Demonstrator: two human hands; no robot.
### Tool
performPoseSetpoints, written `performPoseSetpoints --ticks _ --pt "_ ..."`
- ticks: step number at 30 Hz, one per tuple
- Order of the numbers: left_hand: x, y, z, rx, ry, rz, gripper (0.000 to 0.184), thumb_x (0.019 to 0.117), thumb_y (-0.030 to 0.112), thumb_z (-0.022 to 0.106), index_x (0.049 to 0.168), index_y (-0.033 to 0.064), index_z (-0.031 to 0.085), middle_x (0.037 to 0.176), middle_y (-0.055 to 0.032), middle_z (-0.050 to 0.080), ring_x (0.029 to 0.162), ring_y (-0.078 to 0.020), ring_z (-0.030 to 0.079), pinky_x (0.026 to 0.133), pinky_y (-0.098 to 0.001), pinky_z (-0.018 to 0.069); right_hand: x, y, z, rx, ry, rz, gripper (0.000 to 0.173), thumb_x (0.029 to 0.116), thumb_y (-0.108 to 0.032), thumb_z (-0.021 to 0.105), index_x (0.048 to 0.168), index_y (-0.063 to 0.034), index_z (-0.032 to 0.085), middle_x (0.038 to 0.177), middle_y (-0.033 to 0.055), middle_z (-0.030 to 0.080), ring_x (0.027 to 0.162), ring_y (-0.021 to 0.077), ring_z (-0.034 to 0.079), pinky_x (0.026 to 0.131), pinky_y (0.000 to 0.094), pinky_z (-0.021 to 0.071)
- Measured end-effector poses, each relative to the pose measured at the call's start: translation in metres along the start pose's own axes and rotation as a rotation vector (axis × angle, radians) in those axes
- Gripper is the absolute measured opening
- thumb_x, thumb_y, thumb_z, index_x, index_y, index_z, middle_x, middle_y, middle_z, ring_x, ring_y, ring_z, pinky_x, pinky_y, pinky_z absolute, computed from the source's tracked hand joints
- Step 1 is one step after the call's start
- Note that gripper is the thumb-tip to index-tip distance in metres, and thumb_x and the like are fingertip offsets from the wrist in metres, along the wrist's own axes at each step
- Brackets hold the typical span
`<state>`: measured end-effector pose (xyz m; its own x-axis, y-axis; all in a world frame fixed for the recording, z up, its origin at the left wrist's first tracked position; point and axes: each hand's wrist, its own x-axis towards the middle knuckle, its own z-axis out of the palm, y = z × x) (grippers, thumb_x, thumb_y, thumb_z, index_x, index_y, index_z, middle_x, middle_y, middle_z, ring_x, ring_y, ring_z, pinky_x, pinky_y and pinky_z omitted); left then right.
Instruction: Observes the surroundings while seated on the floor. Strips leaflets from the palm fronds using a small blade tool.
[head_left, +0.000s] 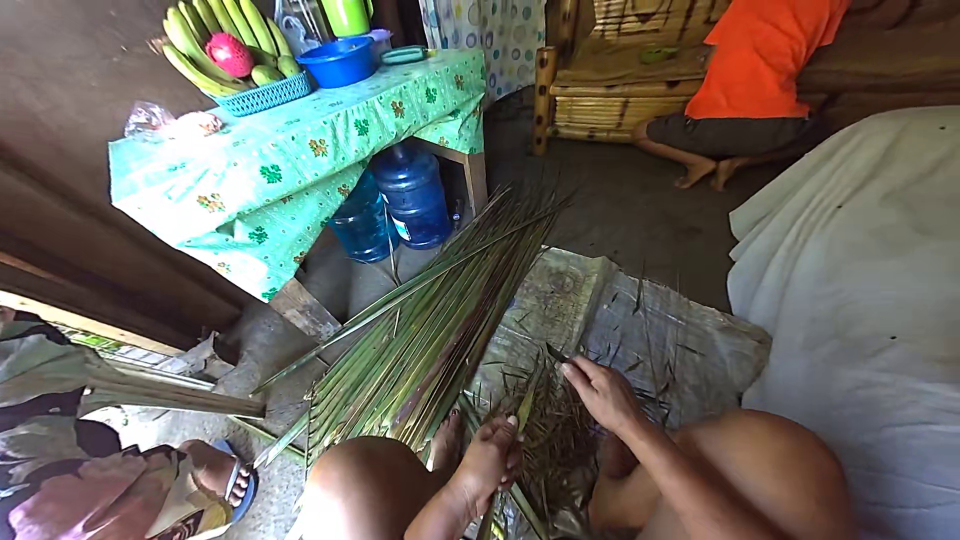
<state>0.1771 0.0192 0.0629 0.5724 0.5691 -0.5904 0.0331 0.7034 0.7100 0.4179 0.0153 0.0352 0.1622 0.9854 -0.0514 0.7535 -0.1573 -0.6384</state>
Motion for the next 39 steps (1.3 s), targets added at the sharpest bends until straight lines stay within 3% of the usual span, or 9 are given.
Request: performPoseSetpoints --ticks 4,7,11,14,21,25,33,36,39 --pt "0.003 -0.001 0.000 0.021 0.023 0.010 0.032 0.1142 0.025 0.028 0.097 0.0109 0.051 0.055 0.0078 0.038 0.041 -0.0011 0.034 0.040 -0.0152 0.0307 -0.023 -0.018 0.007 0.130 -0.175 -0.132 0.050 0.1064 -0.042 0.041 0.111 -0.0012 0.071 0.088 0.0171 0.069 0.083 0.0323 0.069 0.077 0.0558 0.0526" --pt "0.004 -0.001 -0.001 0.017 0.038 0.031 0.032 0.1142 0.025 0.028 0.095 0.0110 0.050 0.054 0.0077 0.038 0.040 -0.0008 0.034 0.039 -0.0149 0.0306 -0.032 -0.024 0.025 0.076 -0.152 -0.262 0.051 0.1055 -0.045 0.041 0.098 -0.0037 0.070 0.077 0.0131 0.066 0.072 0.0291 0.067 0.064 0.0502 0.0516" --pt "0.002 0.000 0.000 0.004 0.013 0.032 0.031 0.1141 0.024 0.028 0.094 0.0117 0.050 0.054 0.0078 0.037 0.040 -0.0007 0.033 0.039 -0.0147 0.0305 -0.012 -0.012 0.012 -0.020 -0.106 -0.096 0.050 0.1070 -0.042 0.042 0.108 -0.0014 0.071 0.088 0.0186 0.070 0.085 0.0357 0.070 0.076 0.0568 0.0533" --pt "0.002 -0.001 -0.001 0.001 -0.007 0.028 0.031 0.1140 0.023 0.028 0.094 0.0119 0.049 0.054 0.0080 0.036 0.040 -0.0003 0.032 0.039 -0.0144 0.0295 -0.002 -0.002 0.006 -0.007 -0.035 0.000 0.049 0.1084 -0.040 0.040 0.107 -0.0015 0.069 0.084 0.0178 0.068 0.081 0.0351 0.068 0.073 0.0563 0.0509" --pt "0.004 -0.002 -0.004 -0.013 0.002 0.019 0.033 0.1142 0.025 0.028 0.094 0.0114 0.050 0.055 0.0077 0.037 0.040 -0.0008 0.033 0.039 -0.0146 0.0306 -0.032 -0.024 0.028 0.131 -0.145 -0.251 0.051 0.1051 -0.045 0.041 0.094 -0.0029 0.068 0.073 0.0125 0.062 0.069 0.0277 0.064 0.062 0.0487 0.0496" --pt "0.002 -0.002 -0.003 -0.017 -0.036 0.015 0.033 0.1141 0.025 0.027 0.093 0.0124 0.050 0.054 0.0082 0.037 0.040 -0.0003 0.033 0.039 -0.0140 0.0300 -0.013 -0.009 0.015 0.065 -0.122 -0.137 0.051 0.1064 -0.042 0.041 0.104 -0.0008 0.070 0.084 0.0174 0.068 0.082 0.0333 0.069 0.074 0.0547 0.0522" --pt "0.001 0.001 -0.002 -0.004 -0.041 0.007 0.033 0.1141 0.024 0.027 0.095 0.0123 0.050 0.055 0.0083 0.037 0.040 0.0001 0.033 0.039 -0.0139 0.0298 0.003 0.004 0.003 -0.043 -0.071 -0.005 0.050 0.1079 -0.042 0.040 0.110 -0.0024 0.070 0.090 0.0191 0.070 0.088 0.0370 0.070 0.078 0.0585 0.0513" --pt "0.000 0.000 -0.002 -0.006 -0.043 0.004 0.033 0.1141 0.024 0.027 0.093 0.0124 0.050 0.055 0.0084 0.037 0.040 0.0004 0.033 0.039 -0.0136 0.0294 0.005 0.008 -0.003 0.004 0.041 0.020 0.049 0.1078 -0.040 0.041 0.107 -0.0014 0.071 0.082 0.0179 0.068 0.080 0.0351 0.068 0.072 0.0572 0.0505" --pt "0.002 0.000 -0.002 -0.008 -0.015 -0.002 0.033 0.1142 0.025 0.029 0.093 0.0120 0.050 0.055 0.0078 0.037 0.040 -0.0006 0.033 0.039 -0.0143 0.0302 -0.009 -0.006 0.002 0.131 -0.045 -0.080 0.050 0.1056 -0.041 0.041 0.101 -0.0004 0.070 0.077 0.0139 0.064 0.073 0.0293 0.064 0.069 0.0527 0.0500"
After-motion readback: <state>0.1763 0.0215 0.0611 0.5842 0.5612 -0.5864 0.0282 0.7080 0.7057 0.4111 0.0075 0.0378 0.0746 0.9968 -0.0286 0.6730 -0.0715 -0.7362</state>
